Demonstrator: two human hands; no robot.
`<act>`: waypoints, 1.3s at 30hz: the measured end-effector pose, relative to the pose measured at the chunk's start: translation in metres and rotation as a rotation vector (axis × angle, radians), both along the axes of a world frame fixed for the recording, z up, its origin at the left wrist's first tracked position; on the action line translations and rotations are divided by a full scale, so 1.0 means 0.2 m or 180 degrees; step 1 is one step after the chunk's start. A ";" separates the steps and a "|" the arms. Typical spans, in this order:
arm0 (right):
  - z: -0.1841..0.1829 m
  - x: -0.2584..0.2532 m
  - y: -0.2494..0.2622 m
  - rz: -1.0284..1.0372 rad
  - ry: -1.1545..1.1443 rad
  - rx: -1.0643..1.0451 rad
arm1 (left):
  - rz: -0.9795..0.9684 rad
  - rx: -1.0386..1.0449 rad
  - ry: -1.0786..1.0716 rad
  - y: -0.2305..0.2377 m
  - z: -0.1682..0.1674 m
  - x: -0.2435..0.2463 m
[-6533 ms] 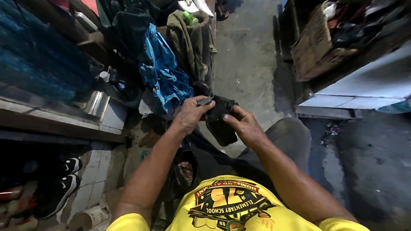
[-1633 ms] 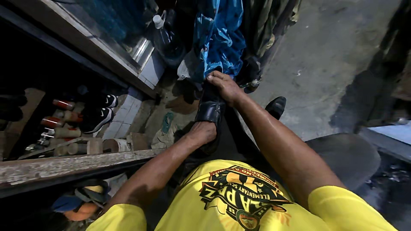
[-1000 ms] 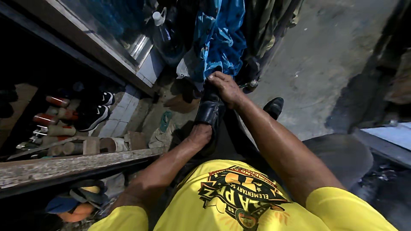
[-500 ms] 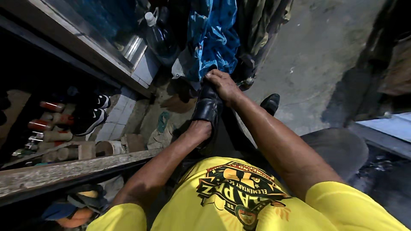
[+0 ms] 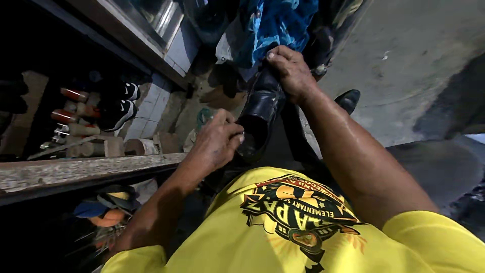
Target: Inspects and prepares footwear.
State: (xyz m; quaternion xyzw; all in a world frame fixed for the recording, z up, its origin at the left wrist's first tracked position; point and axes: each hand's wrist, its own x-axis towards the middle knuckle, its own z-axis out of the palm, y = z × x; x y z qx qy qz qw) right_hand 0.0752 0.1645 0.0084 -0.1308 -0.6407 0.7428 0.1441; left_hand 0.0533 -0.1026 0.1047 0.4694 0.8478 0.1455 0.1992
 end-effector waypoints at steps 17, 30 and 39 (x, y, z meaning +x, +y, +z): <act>0.01 -0.03 -0.01 -0.0055 -0.0148 0.0314 | -0.0060 -0.1675 -0.0537 0.21 -0.13 -0.03; 0.07 0.12 0.12 -0.0729 0.0319 -0.0739 | -0.0064 0.0020 -0.1115 0.15 -0.02 -0.07; -0.01 0.66 0.04 -0.1306 -0.1103 -0.0959 | -0.0280 0.0690 -0.0662 0.68 -0.32 0.08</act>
